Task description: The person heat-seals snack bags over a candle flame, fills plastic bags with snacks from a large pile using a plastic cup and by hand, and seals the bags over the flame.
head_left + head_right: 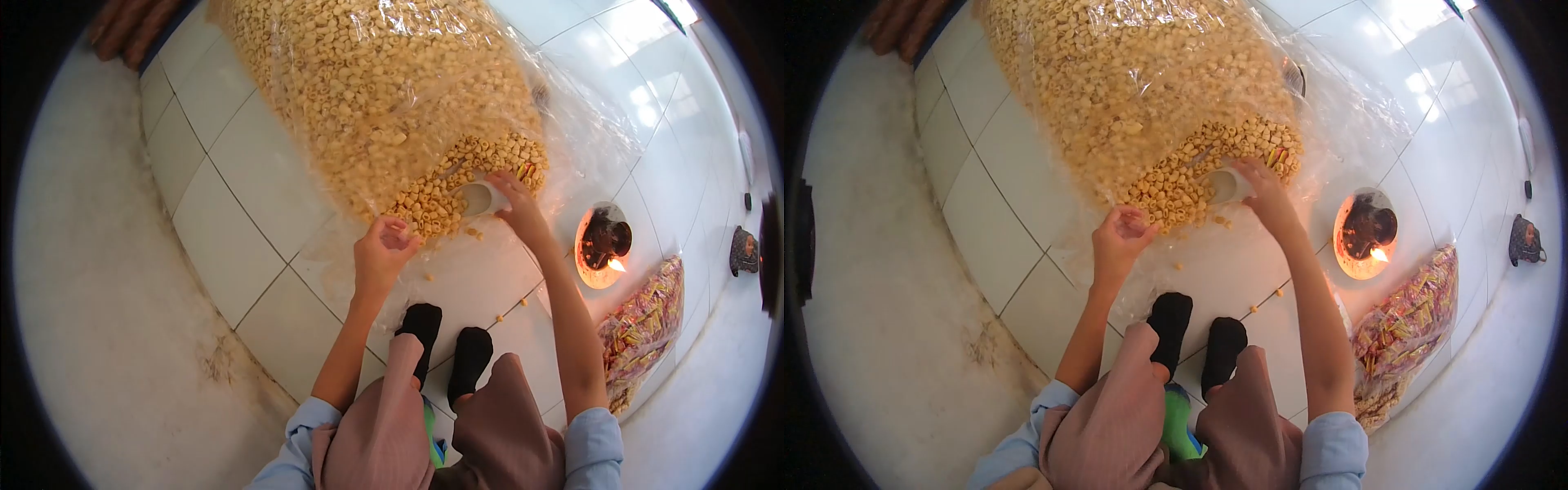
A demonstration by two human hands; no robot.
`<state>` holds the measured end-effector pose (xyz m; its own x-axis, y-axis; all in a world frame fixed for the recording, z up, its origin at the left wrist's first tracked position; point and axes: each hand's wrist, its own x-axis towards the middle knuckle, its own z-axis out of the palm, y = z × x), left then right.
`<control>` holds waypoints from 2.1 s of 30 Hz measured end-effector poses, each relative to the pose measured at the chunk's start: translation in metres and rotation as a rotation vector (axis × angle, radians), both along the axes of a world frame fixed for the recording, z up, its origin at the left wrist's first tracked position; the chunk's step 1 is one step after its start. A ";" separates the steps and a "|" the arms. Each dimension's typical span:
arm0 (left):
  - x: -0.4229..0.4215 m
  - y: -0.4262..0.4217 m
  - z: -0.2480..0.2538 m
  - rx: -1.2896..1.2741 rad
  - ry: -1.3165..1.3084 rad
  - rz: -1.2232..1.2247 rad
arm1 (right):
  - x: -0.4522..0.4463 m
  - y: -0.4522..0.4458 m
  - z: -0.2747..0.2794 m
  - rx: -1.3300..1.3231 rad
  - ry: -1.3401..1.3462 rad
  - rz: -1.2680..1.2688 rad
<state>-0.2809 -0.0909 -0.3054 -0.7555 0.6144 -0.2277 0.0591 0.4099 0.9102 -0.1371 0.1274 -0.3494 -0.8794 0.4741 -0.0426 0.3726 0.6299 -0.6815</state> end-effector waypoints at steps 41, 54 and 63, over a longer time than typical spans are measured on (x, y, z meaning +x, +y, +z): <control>0.005 0.099 0.011 0.248 0.390 -0.373 | -0.014 -0.006 0.198 0.246 -0.172 0.005; 0.005 0.098 0.005 0.188 0.303 -0.337 | -0.019 -0.020 0.205 0.546 -0.240 -0.082; 0.005 0.100 0.007 0.225 0.306 -0.303 | -0.019 -0.023 0.211 0.639 -0.159 -0.049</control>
